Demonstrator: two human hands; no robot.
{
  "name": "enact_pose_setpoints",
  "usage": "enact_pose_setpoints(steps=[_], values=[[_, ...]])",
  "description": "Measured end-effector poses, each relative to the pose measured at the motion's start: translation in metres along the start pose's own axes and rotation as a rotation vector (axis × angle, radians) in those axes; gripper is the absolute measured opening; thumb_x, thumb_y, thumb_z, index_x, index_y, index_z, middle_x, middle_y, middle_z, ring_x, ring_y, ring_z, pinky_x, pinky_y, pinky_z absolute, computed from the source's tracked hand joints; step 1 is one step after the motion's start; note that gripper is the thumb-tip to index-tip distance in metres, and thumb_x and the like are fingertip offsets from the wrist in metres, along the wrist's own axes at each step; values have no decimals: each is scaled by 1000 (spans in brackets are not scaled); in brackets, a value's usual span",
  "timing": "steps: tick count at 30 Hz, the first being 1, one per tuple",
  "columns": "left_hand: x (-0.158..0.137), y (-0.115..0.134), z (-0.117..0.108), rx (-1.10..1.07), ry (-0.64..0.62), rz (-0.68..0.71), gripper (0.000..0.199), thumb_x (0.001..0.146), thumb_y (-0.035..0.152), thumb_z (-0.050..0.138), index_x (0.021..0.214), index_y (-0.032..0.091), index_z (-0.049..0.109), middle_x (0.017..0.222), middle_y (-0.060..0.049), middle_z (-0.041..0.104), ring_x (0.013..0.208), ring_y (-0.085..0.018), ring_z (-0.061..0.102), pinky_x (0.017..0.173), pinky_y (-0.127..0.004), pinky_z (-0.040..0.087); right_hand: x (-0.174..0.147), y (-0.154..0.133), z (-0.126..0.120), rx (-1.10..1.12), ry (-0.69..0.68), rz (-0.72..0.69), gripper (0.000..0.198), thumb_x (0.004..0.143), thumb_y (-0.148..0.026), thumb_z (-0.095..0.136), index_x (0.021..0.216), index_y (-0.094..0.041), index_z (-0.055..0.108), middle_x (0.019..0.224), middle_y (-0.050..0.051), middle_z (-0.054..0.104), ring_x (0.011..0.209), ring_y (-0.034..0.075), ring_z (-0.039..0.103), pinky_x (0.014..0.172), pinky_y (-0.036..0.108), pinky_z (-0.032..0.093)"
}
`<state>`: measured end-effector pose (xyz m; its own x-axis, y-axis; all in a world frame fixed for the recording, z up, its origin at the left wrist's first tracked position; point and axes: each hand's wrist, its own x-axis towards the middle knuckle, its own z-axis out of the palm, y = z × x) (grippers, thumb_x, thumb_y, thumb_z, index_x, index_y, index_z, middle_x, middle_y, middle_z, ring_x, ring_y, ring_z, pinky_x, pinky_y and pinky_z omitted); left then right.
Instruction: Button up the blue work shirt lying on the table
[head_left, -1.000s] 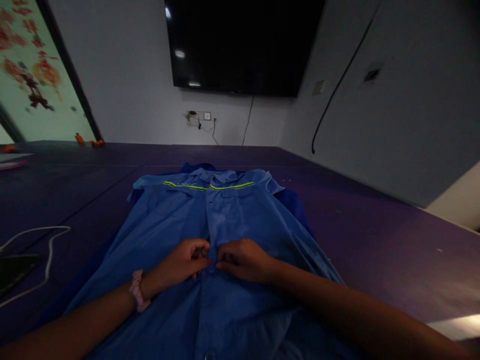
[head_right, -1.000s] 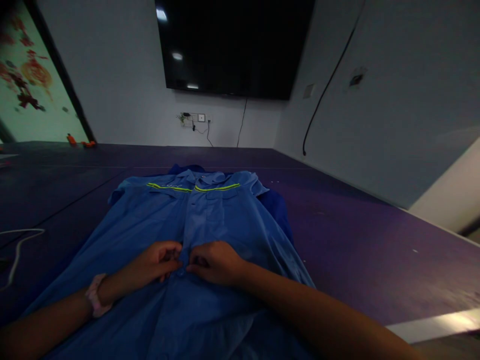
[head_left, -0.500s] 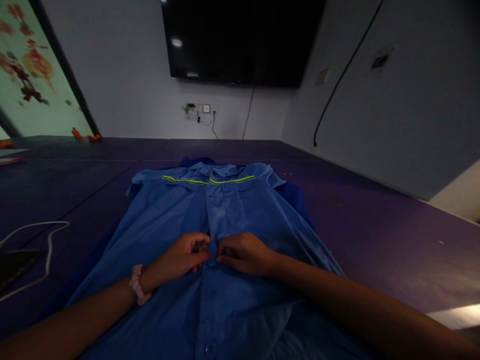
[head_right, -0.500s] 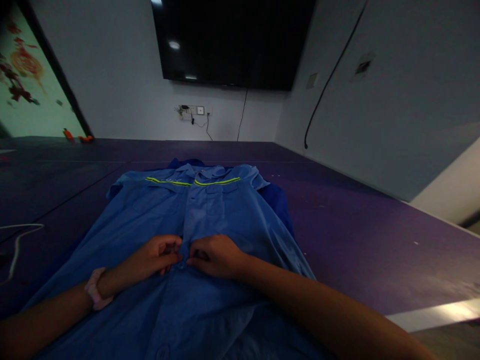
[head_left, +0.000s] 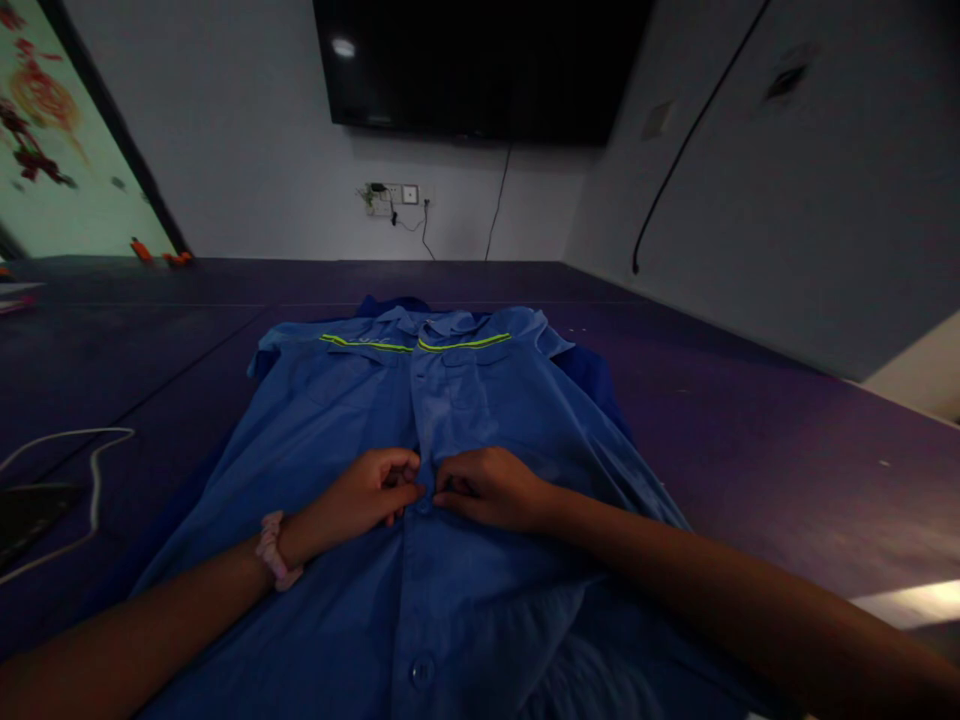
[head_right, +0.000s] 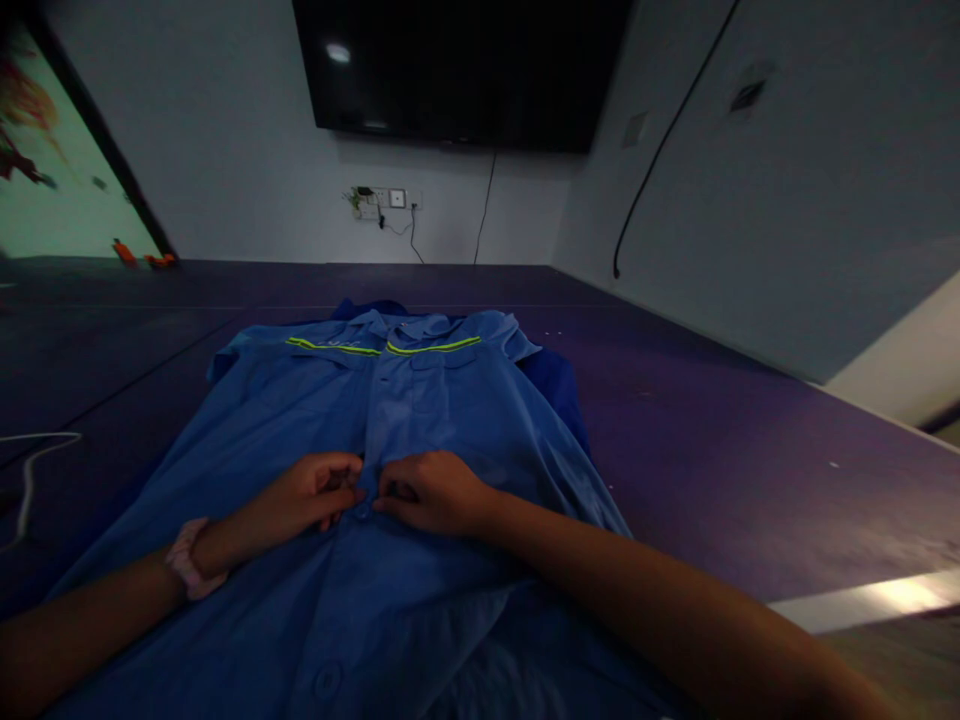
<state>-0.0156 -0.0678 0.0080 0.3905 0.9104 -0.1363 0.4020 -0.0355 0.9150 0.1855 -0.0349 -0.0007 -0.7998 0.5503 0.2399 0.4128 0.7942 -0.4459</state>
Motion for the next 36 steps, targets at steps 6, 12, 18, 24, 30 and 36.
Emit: enact_pose_setpoints(steps=[6,12,18,24,30,36], values=[[0,-1,0,2,6,-1,15,73,31,57,75,18,52,57,8,46,46,-6,45,44,-17,36,0,1,1,-3,-5,14,12,82,-29,62,85,-17,64,64,-4,57,54,7,48,51,17,28],[-1,2,0,15,16,-30,15,74,31,56,77,18,52,60,7,47,46,-5,44,44,-17,36,0,0,0,-3,-16,15,13,82,-30,62,86,-18,64,63,-4,57,54,7,48,51,17,28],[-1,0,0,25,4,-22,14,75,31,55,76,17,52,60,7,48,46,-5,45,45,-17,36,0,1,1,-15,-29,18,13,82,-30,61,86,-18,64,65,-4,58,56,7,49,52,18,29],[0,-3,-1,18,0,-2,14,75,31,56,76,18,51,55,8,46,45,-6,45,45,-18,35,0,1,1,-13,-18,25,13,81,-29,62,86,-17,65,65,-3,59,55,7,49,52,18,29],[-1,1,1,13,7,2,12,74,29,55,74,18,52,56,8,46,44,-6,45,44,-18,34,0,-1,0,0,-31,46,13,81,-30,62,87,-18,65,64,-3,59,55,8,50,51,18,29],[0,-2,1,-9,13,0,13,74,30,56,74,18,51,56,8,46,45,-6,44,45,-18,35,1,1,1,-8,-32,36,13,81,-30,62,86,-18,64,64,-3,59,55,8,50,51,18,30]])
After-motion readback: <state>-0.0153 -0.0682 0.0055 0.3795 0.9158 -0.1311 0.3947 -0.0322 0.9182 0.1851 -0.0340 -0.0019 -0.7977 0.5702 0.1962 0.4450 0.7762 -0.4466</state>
